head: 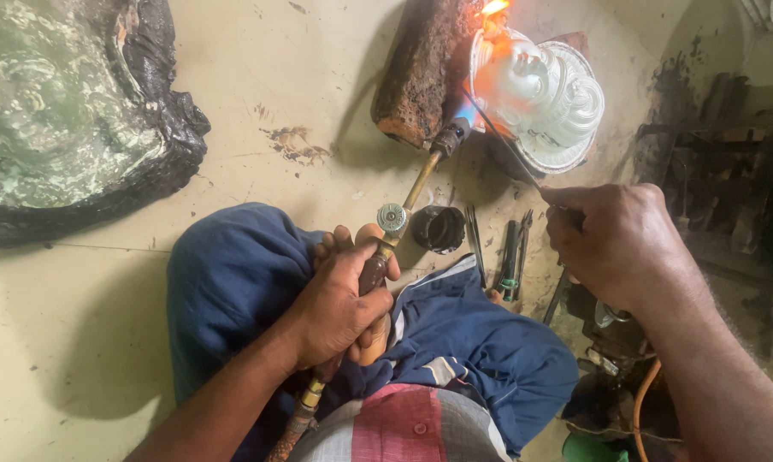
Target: The person sits on the floor and uses a blowtorch to heat a white statue placed on bricks. They hold the torch in one hand and use a metal rod in the other to manipulate the heated areas of the statue.
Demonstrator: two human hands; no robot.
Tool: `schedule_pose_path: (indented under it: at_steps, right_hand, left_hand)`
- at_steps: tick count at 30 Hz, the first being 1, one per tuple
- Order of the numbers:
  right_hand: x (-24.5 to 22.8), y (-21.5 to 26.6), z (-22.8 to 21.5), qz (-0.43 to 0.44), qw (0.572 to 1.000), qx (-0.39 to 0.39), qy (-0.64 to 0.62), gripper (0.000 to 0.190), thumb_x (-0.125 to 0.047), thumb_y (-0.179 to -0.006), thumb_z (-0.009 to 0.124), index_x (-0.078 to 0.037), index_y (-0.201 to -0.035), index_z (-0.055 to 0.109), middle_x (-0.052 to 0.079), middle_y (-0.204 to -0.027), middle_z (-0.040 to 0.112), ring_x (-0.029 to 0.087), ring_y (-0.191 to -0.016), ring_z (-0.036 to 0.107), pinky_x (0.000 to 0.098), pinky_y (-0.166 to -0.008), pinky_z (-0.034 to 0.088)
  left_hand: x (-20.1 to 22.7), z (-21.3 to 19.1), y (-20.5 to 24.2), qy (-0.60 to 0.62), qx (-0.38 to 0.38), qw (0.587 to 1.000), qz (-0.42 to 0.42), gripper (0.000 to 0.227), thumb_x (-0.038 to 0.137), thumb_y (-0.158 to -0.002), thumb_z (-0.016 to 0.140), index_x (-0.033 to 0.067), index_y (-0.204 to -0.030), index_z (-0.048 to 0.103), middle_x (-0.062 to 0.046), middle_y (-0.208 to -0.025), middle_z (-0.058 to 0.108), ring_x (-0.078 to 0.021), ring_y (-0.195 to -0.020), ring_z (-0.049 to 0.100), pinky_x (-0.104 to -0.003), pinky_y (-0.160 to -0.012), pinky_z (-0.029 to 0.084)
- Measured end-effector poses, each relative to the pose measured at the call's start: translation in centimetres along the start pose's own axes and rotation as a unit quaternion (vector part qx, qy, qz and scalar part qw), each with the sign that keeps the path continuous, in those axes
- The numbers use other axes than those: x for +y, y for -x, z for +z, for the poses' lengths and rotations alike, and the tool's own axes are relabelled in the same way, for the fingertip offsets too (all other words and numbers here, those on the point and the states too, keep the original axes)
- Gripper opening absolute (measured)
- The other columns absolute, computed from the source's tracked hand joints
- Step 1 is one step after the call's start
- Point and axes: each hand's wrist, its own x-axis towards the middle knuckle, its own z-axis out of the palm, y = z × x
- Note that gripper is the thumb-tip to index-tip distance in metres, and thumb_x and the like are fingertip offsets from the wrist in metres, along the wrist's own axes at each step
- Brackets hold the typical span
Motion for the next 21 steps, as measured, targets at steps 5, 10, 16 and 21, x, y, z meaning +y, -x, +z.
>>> schedule_pose_path:
  at_steps: [5, 10, 16, 21]
  right_hand:
    - [-0.11, 0.03, -0.03, -0.001, 1.0, 0.001, 0.001, 0.037, -0.015, -0.088, 0.061, -0.015, -0.123, 0.074, 0.022, -0.075, 0.074, 0.027, -0.062, 0.076, 0.0414, -0.07, 0.061]
    - [-0.1, 0.13, 0.13, -0.013, 1.0, 0.009, 0.004, 0.036, -0.015, -0.088, 0.061, -0.014, -0.121, 0.075, 0.023, -0.075, 0.073, 0.029, -0.06, 0.074, 0.0419, -0.069, 0.061]
    - [-0.32, 0.25, 0.19, -0.031, 0.999, 0.012, 0.028, 0.035, -0.017, -0.091, 0.06, -0.014, -0.121, 0.076, 0.024, -0.077, 0.073, 0.031, -0.062, 0.074, 0.0422, -0.073, 0.061]
    - [-0.87, 0.28, 0.8, -0.065, 0.996, 0.009, 0.063, 0.036, -0.018, -0.096, 0.055, -0.013, -0.126, 0.072, 0.022, -0.086, 0.076, 0.03, -0.07, 0.076, 0.0427, -0.082, 0.061]
  left_hand:
    - [-0.1, -0.13, -0.05, -0.008, -0.008, 1.0, 0.027, 0.021, 0.002, -0.086, 0.057, 0.0062, -0.106, 0.052, -0.004, -0.063, 0.056, -0.0094, -0.043, 0.054, -0.025, -0.036, 0.045]
    - [-0.24, -0.13, -0.09, -0.009, -0.003, 1.0, 0.021, 0.02, 0.002, -0.086, 0.057, 0.0058, -0.105, 0.053, -0.003, -0.063, 0.056, -0.0101, -0.043, 0.054, -0.026, -0.035, 0.044]
    - [-0.25, -0.21, -0.07, -0.033, -0.001, 0.997, 0.071, 0.021, 0.001, -0.084, 0.057, 0.0059, -0.104, 0.054, -0.003, -0.064, 0.058, -0.0096, -0.046, 0.056, -0.025, -0.043, 0.046]
    - [-0.17, -0.21, -0.17, -0.015, -0.008, 1.0, 0.011, 0.019, 0.001, -0.084, 0.055, 0.0071, -0.102, 0.053, -0.005, -0.057, 0.055, -0.013, -0.04, 0.052, -0.029, -0.04, 0.042]
